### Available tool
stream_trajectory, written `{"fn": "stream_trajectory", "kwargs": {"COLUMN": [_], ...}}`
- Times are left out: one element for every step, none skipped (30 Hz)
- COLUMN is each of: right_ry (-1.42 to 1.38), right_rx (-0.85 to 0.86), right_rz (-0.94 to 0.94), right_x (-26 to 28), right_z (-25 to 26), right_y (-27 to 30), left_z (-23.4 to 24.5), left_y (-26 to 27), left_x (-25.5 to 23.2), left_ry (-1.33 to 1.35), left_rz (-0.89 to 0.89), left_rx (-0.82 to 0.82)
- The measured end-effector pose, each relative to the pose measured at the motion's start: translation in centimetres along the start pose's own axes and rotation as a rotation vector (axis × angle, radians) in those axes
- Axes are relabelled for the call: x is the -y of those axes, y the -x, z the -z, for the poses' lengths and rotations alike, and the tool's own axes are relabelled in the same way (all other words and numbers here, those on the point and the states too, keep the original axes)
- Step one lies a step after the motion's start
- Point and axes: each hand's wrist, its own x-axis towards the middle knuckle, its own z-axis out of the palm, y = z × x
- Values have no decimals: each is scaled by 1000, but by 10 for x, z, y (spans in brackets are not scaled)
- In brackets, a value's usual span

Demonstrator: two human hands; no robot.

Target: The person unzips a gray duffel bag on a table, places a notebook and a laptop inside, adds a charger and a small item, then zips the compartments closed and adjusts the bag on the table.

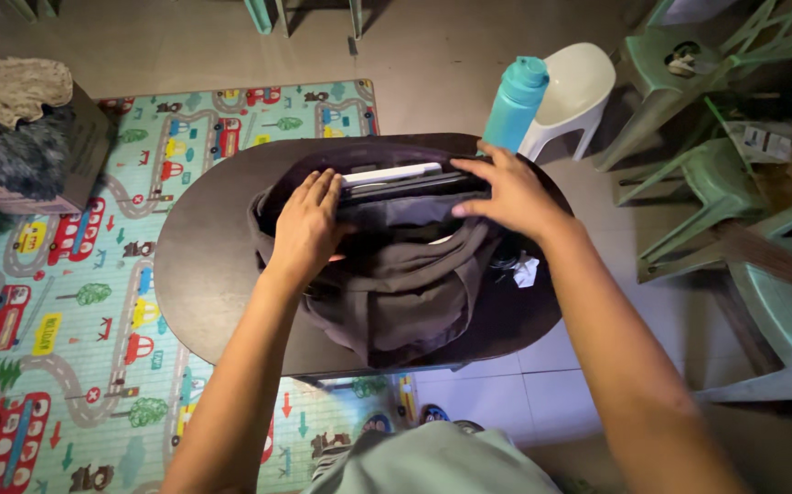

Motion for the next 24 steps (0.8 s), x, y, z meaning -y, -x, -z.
{"fn": "stream_trajectory", "kwargs": {"right_ry": [-78, -156, -235, -232, -229, -225, -255, -286, -316, -321, -326, -331, -400, -469, -538, -537, -533, -528, -521, -515, -532, -439, -323, -197], "right_rx": [44, 89, 137, 99, 58, 18, 10, 2, -5, -87, -168, -249, -328, -407, -484, -447, -412, -375, -339, -302, -265, -249, -242, -242], "right_rz": [-113, -226, -337, -302, -267, -231, -225, -218, -211, -197, -183, -169, -234, -300, -366, -497, -624, -751, -731, -712, -693, -690, -671, -648], "right_x": [0, 1, 2, 2, 3, 2, -1, -6, -12, -21, -32, -44, -61, -79, -96, -111, -126, -141, -154, -165, -174, -180, -184, -188], "right_z": [-2, -4, -7, -9, -13, -16, -18, -20, -22, -25, -26, -28, -30, -31, -35, -42, -49, -57, -71, -87, -102, -117, -133, -146], "right_y": [3, 5, 8, 11, 12, 14, 15, 16, 17, 20, 25, 31, 37, 41, 48, 60, 73, 87, 99, 109, 119, 130, 140, 146], "left_z": [-3, -7, -11, -14, -15, -14, -11, -8, -4, 3, 9, 13, 16, 17, 19, 21, 22, 23, 22, 21, 21, 20, 20, 20], "left_y": [3, 6, 7, 7, 6, 7, 7, 6, 8, 13, 19, 23, 27, 32, 37, 43, 47, 50, 52, 53, 52, 52, 51, 49], "left_x": [2, 3, 4, 5, 5, 4, 2, -1, -6, -12, -19, -25, -31, -36, -40, -43, -46, -48, -49, -51, -52, -53, -55, -59], "left_ry": [-15, -29, -20, -12, -4, -28, -49, -71, -62, -54, -44, -21, 3, 28, 36, 44, 51, 46, 42, 37, 40, 42, 44, 34], "left_rz": [15, 30, 46, 62, 75, 60, 42, 25, 5, -15, -34, -46, -58, -69, -59, -49, -41, -11, 19, 49, 60, 71, 82, 68], "left_rx": [14, 29, 32, 35, 37, 16, -5, -26, -27, -27, -26, -16, -5, 6, 35, 63, 88, 108, 129, 149, 142, 136, 131, 60]}}
